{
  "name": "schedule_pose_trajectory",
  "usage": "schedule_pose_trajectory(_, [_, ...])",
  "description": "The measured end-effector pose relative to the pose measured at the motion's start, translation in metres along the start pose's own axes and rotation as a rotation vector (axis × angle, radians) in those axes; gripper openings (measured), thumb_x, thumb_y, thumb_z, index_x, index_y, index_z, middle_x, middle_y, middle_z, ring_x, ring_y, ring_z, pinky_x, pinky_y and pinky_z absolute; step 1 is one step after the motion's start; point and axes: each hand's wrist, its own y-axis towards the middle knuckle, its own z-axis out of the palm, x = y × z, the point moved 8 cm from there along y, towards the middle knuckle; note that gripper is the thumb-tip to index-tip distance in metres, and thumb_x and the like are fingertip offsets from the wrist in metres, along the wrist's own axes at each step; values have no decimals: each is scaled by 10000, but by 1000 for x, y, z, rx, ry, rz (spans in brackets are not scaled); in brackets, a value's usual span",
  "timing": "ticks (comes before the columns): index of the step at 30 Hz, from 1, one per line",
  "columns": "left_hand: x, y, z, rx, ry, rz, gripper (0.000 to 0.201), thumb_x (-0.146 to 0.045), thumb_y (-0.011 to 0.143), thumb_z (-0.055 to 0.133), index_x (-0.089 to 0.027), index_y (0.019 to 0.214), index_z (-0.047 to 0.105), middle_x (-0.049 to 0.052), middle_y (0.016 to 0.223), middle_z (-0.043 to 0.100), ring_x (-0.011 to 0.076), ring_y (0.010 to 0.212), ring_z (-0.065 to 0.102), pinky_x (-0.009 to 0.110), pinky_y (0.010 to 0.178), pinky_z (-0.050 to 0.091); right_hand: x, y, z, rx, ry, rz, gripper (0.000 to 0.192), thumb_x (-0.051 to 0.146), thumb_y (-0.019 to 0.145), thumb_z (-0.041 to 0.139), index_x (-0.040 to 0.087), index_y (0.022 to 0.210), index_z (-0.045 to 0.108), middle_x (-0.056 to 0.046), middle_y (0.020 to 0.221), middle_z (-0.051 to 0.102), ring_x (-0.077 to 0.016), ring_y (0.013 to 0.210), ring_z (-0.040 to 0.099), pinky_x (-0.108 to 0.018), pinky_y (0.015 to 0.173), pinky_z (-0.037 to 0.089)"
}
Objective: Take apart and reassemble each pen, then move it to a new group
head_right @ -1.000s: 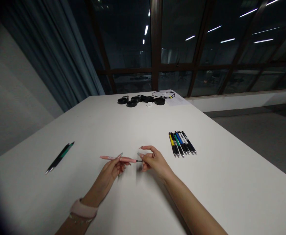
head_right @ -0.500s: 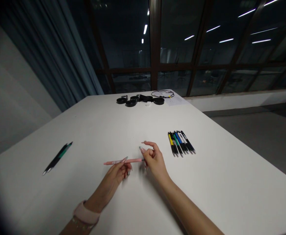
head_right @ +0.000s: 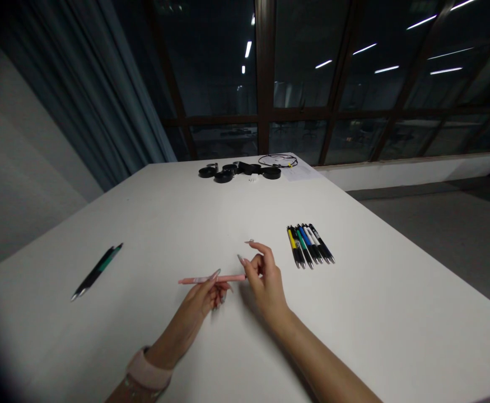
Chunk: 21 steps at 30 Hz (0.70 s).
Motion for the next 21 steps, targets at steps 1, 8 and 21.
schedule_pose_trajectory(1, [1, 1, 1, 13, 13, 3, 547, -674, 704, 670, -130, 689, 718, 49, 575, 626, 118, 488, 511, 249, 472, 351, -2, 1, 0, -17, 34, 32, 315, 344, 899, 588, 202, 1168, 505, 104, 570, 385, -114, 516, 365, -235, 518, 305])
schedule_pose_trajectory(8, [4, 3, 5, 34, 37, 25, 603, -721, 694, 645, -127, 746, 740, 25, 554, 591, 102, 468, 475, 240, 457, 331, -9, -1, 5, -31, 110, 175, 380, 501, 901, 548, 188, 1118, 539, 106, 545, 358, -110, 482, 325, -234, 482, 279])
schedule_pose_trajectory(21, [-6, 1, -6, -67, -79, 47, 520, -629, 678, 717, -110, 701, 729, 39, 571, 597, 115, 520, 501, 238, 469, 340, -9, 7, 4, 42, 173, 141, 311, 390, 868, 605, 203, 1105, 535, 101, 563, 410, -100, 486, 364, -217, 468, 302])
